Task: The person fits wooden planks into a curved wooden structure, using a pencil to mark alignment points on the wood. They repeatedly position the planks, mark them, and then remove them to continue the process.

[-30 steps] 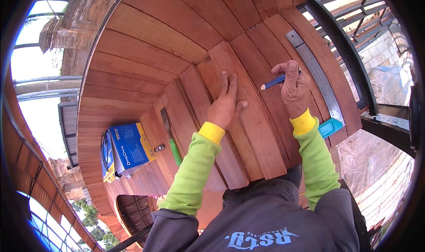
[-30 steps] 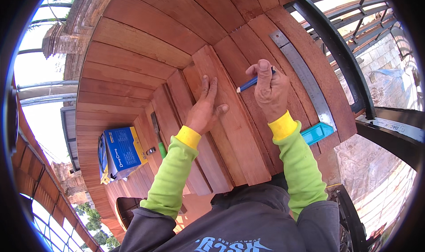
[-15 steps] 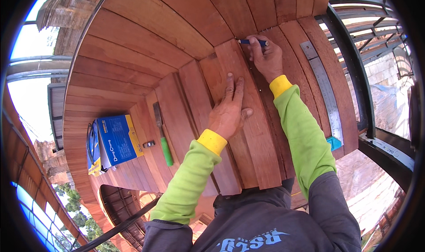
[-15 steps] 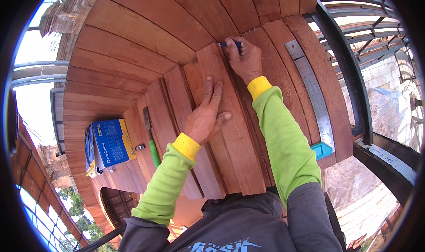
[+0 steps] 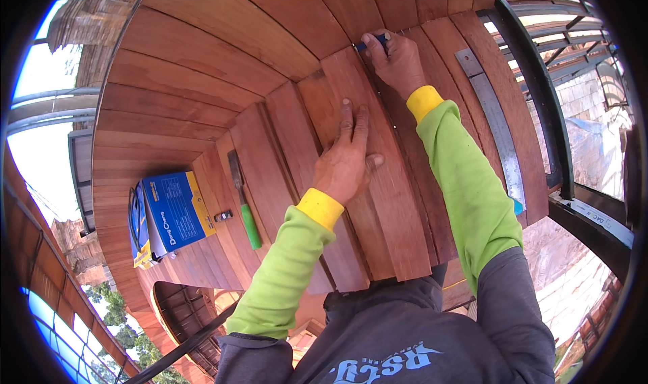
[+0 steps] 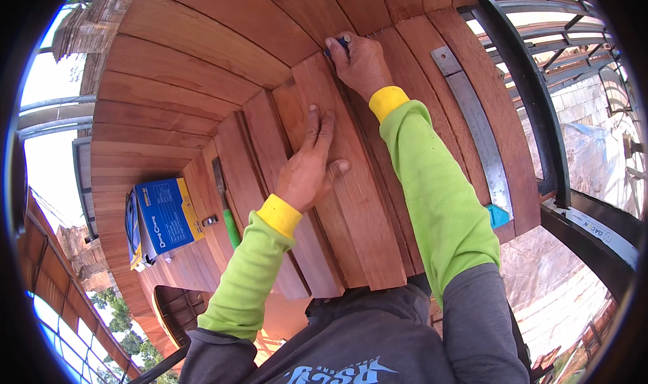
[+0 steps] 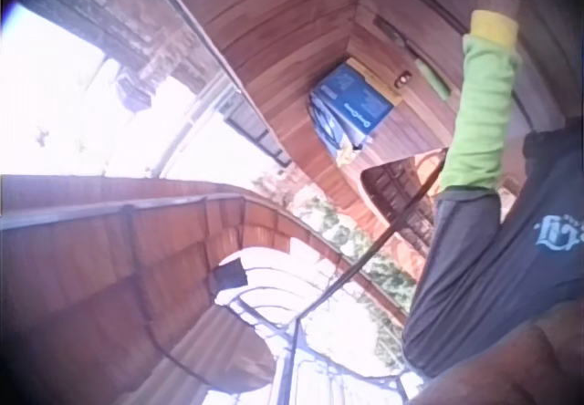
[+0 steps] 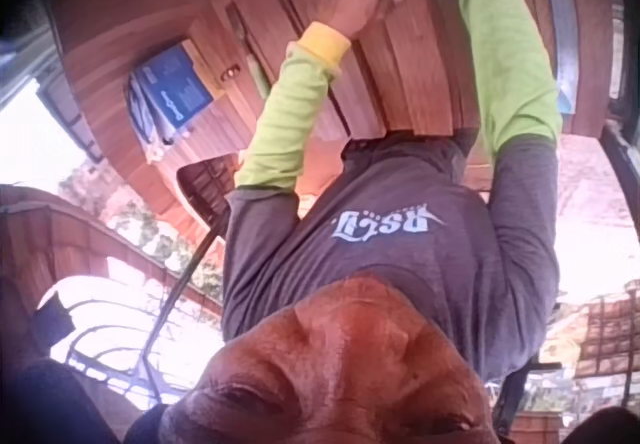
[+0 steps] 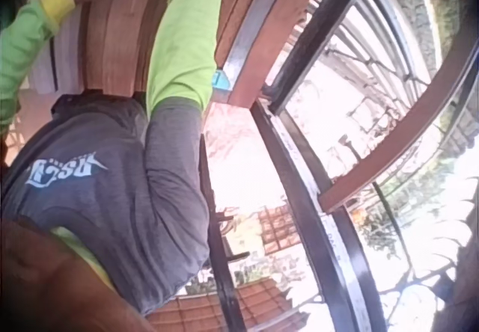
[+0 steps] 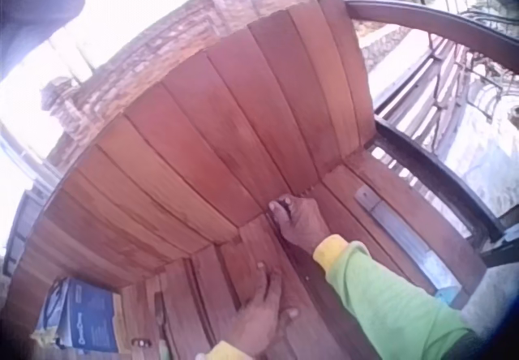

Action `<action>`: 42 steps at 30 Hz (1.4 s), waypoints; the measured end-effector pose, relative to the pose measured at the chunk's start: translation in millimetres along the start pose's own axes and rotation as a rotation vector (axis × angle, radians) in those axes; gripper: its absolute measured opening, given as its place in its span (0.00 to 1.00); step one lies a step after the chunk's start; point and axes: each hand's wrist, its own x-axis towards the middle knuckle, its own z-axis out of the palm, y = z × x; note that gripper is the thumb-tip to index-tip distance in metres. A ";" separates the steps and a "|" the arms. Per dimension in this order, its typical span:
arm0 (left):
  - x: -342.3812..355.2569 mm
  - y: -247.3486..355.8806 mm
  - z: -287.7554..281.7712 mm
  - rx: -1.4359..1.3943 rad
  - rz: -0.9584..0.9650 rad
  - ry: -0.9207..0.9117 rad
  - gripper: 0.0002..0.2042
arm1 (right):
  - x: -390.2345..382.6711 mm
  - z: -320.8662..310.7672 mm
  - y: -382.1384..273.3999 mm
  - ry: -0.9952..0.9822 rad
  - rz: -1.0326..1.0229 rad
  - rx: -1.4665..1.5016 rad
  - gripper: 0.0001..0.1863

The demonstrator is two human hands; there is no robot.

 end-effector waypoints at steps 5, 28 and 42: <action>2.1 5.7 -4.4 -0.022 -0.033 -0.056 0.39 | 7.4 -12.4 -6.0 -0.078 -0.018 -0.085 0.15; 2.7 7.5 -6.1 -0.017 -0.053 -0.077 0.39 | 11.2 -4.1 -0.5 -0.079 -0.010 -0.006 0.16; 3.6 6.2 -4.2 -0.023 -0.010 -0.060 0.39 | 26.0 -6.0 2.3 -0.098 -0.108 -0.155 0.17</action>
